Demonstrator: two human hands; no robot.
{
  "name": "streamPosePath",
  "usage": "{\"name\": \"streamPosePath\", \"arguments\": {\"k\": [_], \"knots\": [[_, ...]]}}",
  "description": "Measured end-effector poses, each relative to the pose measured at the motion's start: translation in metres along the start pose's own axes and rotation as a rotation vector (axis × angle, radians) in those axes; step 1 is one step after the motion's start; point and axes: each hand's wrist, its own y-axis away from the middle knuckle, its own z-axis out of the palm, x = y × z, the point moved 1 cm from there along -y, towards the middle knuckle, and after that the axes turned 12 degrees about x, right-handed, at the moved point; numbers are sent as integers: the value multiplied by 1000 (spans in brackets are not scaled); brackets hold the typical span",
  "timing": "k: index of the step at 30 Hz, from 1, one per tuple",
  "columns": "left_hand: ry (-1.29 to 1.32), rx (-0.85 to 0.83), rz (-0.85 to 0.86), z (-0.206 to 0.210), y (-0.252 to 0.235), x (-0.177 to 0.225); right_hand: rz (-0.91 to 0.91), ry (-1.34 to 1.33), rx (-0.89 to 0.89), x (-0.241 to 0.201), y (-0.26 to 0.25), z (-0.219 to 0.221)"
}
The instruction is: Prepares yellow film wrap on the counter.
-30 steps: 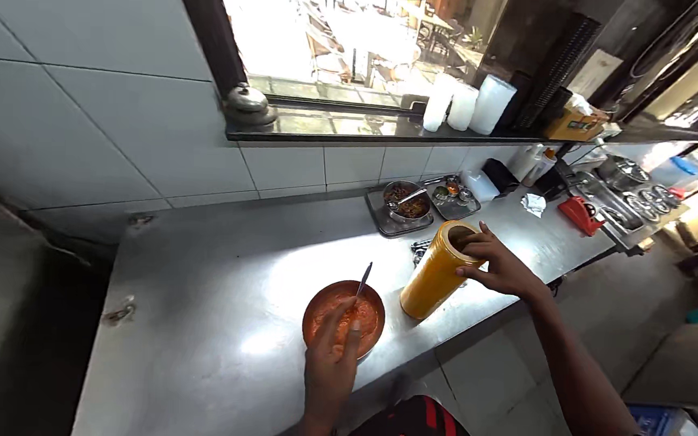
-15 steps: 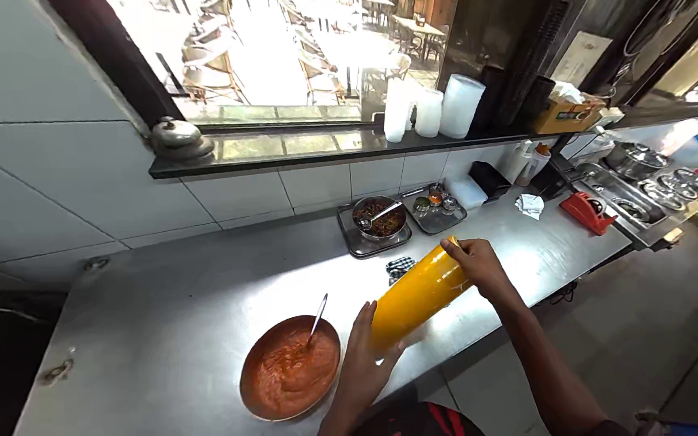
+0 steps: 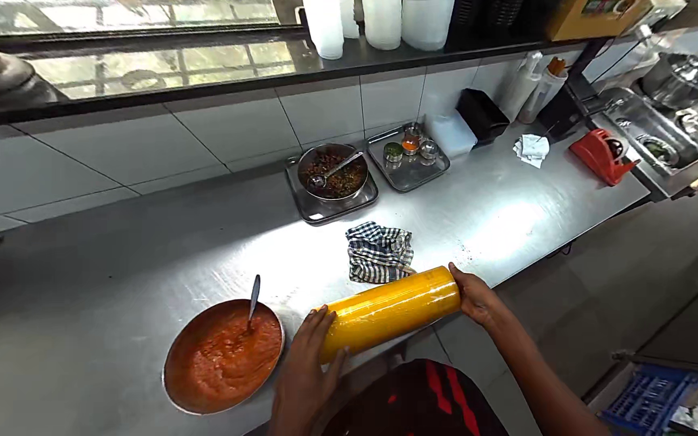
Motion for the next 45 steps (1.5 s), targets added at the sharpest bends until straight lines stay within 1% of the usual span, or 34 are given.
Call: {"name": "streamPosePath", "arguments": {"k": [2,3,5,6,8,9,10,12,14,18,20,22,26,29,31,39,42,45], "knots": [[-23,-39,-12,-7,-6,-9,-61,-22,-57,8,-1,-2],[-18,-54,-21,-10,-7,-11,-141,30,-43,9,5,-2],[-7,-55,-24,-13,-8,-13,-393,242,77,8,24,1],[-6,-45,-24,-13,-8,-12,-548,357,136,8,27,2],[4,-22,-36,-11,-8,-12,-901,588,171,10,18,2],[11,-7,-47,-10,-7,-11,-1047,659,139,11,13,1],[19,9,-57,-9,-6,-10,-1153,709,84,12,9,-1],[31,29,-78,-7,-6,-9,-1299,778,-1,14,4,-2],[19,30,-94,-5,-6,-8,-1400,814,-19,14,-2,-3],[-38,43,-45,1,-18,0,-1468,818,6,11,-7,-3],[-30,45,6,8,-28,13,-1487,843,16,9,-7,-1],[4,29,48,19,-40,31,-1472,839,32,9,-5,2],[50,-77,98,57,-69,66,-1441,802,28,5,-2,6],[-7,-135,143,82,-85,86,-1401,760,13,5,-2,7],[-46,-147,150,90,-93,95,-1355,707,-1,3,0,6],[-29,-120,162,89,-116,96,-1279,555,-46,-3,2,10],[-57,-120,169,88,-119,99,-1263,557,-54,-5,-2,11],[-96,-67,201,85,-113,109,-1259,617,-85,-9,-7,10]]}}
